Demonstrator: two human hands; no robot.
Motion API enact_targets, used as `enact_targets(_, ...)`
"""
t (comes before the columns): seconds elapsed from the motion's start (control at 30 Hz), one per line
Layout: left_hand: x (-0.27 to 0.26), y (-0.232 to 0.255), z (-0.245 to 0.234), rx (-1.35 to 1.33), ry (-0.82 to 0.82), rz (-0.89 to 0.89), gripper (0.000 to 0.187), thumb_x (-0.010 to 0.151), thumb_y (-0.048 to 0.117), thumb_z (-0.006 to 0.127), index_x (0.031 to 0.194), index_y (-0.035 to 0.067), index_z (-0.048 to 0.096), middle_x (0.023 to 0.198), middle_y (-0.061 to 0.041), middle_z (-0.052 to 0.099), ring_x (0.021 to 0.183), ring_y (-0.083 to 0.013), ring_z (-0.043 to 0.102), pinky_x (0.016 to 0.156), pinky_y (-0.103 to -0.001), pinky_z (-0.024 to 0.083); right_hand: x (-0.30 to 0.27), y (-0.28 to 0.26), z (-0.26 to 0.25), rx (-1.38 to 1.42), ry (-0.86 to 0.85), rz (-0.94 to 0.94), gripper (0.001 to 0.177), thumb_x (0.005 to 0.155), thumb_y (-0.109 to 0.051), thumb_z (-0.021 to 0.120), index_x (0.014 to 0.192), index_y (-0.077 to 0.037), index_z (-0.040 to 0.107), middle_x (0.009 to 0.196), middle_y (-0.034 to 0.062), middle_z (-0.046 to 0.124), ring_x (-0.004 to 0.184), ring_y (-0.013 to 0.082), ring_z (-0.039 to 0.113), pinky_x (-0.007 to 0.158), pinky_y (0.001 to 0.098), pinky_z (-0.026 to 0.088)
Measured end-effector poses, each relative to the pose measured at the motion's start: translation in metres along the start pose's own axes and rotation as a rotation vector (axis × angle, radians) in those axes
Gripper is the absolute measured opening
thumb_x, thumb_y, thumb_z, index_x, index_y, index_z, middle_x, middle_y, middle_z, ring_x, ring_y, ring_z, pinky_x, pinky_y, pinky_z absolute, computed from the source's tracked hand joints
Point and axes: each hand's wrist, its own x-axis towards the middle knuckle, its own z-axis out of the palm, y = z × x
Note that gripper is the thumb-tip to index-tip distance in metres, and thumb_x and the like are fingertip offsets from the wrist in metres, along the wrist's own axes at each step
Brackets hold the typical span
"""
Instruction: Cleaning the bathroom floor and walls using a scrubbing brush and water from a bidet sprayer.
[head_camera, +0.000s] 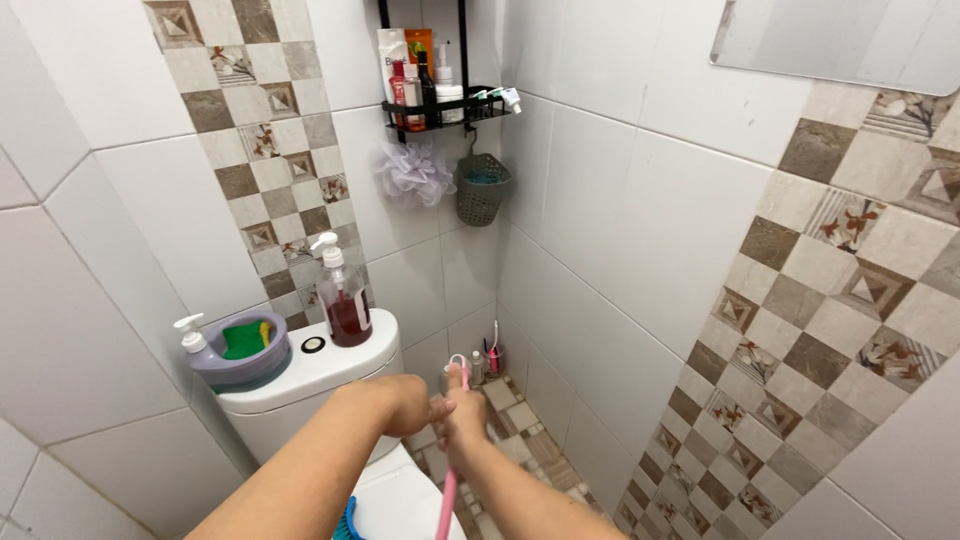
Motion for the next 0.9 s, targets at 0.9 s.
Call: enact_targets(0.9,0.001,0.001,0.008,-0.053,0.001,-0.042,0.073,0.100,0.068,0.041,0.140,0.011,0.062,0.149,-0.015,0.057,0.140,-0.0351,0.051,0.113,-0.047,0.044,0.022,-0.012,-0.039,0.074,0.018,0.385,0.066,0.092,-0.072,0.056,0.084,-0.008,0.049,0.063,0.0005,0.042,0.047,0.0131,0.037,0.042,0.0296,0.031)
